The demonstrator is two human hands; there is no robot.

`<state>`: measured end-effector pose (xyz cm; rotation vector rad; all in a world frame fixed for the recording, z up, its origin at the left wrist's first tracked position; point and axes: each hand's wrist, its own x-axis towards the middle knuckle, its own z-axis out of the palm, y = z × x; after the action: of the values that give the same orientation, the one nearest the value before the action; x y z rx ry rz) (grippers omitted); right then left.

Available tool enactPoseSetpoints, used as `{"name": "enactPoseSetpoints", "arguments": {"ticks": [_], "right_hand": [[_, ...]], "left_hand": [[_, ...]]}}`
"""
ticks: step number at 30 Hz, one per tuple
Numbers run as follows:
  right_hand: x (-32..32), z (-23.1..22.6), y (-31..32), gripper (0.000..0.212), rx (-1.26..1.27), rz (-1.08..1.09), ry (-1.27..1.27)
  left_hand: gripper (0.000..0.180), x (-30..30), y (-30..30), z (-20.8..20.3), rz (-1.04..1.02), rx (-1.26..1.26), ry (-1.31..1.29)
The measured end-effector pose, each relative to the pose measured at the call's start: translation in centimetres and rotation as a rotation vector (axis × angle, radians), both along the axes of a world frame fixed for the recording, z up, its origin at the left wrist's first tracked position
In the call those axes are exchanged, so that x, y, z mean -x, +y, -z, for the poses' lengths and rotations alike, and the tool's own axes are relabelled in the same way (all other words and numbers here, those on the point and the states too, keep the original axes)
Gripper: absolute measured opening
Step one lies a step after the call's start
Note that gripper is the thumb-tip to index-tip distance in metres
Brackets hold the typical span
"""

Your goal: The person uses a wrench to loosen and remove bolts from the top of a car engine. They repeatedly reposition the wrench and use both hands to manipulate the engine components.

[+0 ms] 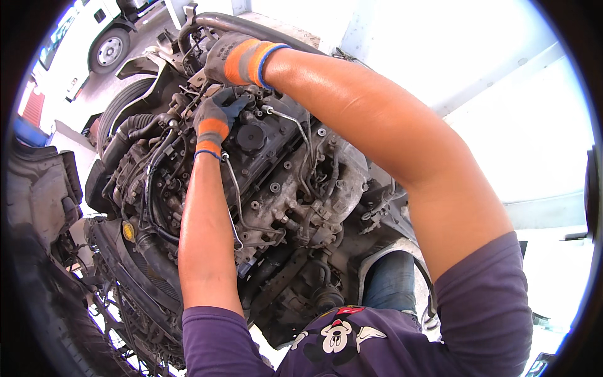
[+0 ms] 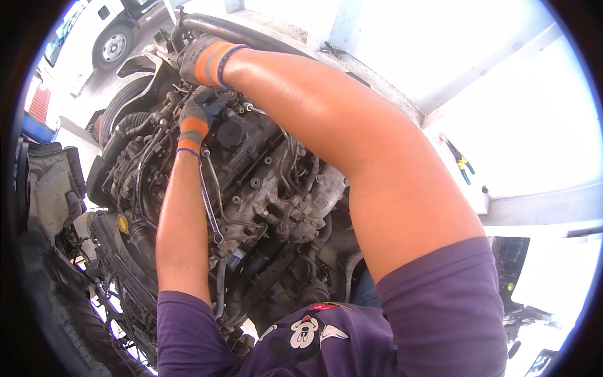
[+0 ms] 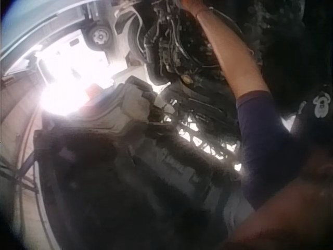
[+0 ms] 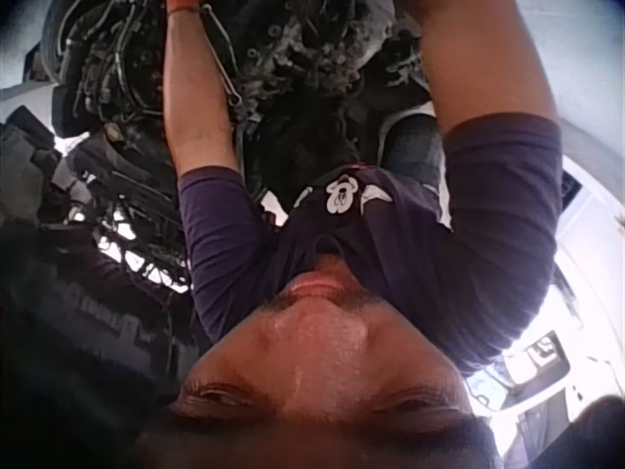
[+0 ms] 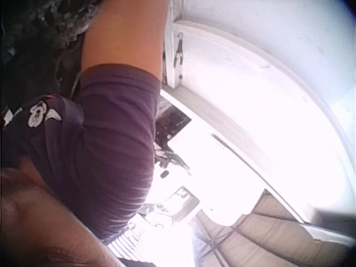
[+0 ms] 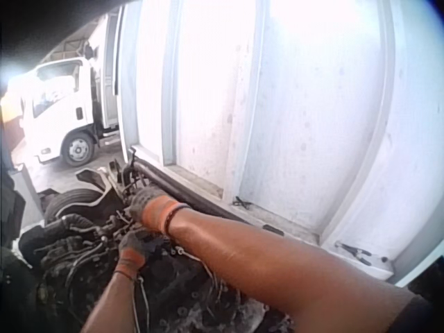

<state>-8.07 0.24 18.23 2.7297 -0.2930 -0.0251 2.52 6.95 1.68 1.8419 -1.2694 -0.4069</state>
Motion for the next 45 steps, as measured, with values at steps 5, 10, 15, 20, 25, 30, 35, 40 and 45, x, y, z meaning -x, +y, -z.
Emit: {"name": "enactPoseSetpoints", "arguments": {"ticks": [5,10,15,20,25,30,35,40,45], "right_hand": [[-0.3,-0.5,0.2,0.022,-0.313,0.278,-0.214],[-0.1,0.2,0.7,0.025,-0.273,0.19,-0.002],[-1.1,1.3,-0.6,0.032,-0.338,0.121,0.117],[-0.8,0.0,-0.7,0.035,-0.56,0.305,-0.037],[0.0,0.6,0.2,0.033,-0.228,0.167,0.124],[0.6,1.2,-0.2,0.036,-0.279,0.06,-0.113],[1.0,0.4,1.1,0.037,-0.377,0.437,-0.088],[-0.8,1.6,0.7,0.032,-0.359,0.159,0.011],[3.7,-2.9,-2.3,0.033,-0.523,0.167,-0.261]], "left_hand": [[0.043,0.0,0.0,-0.3,-0.035,-0.031,-0.036],[0.044,1.0,0.4,-1.7,-0.129,-0.127,-0.111],[0.044,0.6,0.2,-0.4,-0.121,-0.019,-0.181],[0.047,0.6,0.1,-0.6,-0.054,-0.008,-0.06],[0.042,0.7,0.2,-0.7,-0.094,-0.017,-0.15],[0.043,0.1,0.1,-0.3,-0.063,0.051,-0.12],[0.047,1.3,0.3,-0.8,-0.124,0.055,-0.161],[0.041,-2.3,-0.9,3.2,-0.19,0.083,-0.187],[0.033,-0.6,-0.2,0.6,0.185,-0.018,-0.06]]}}
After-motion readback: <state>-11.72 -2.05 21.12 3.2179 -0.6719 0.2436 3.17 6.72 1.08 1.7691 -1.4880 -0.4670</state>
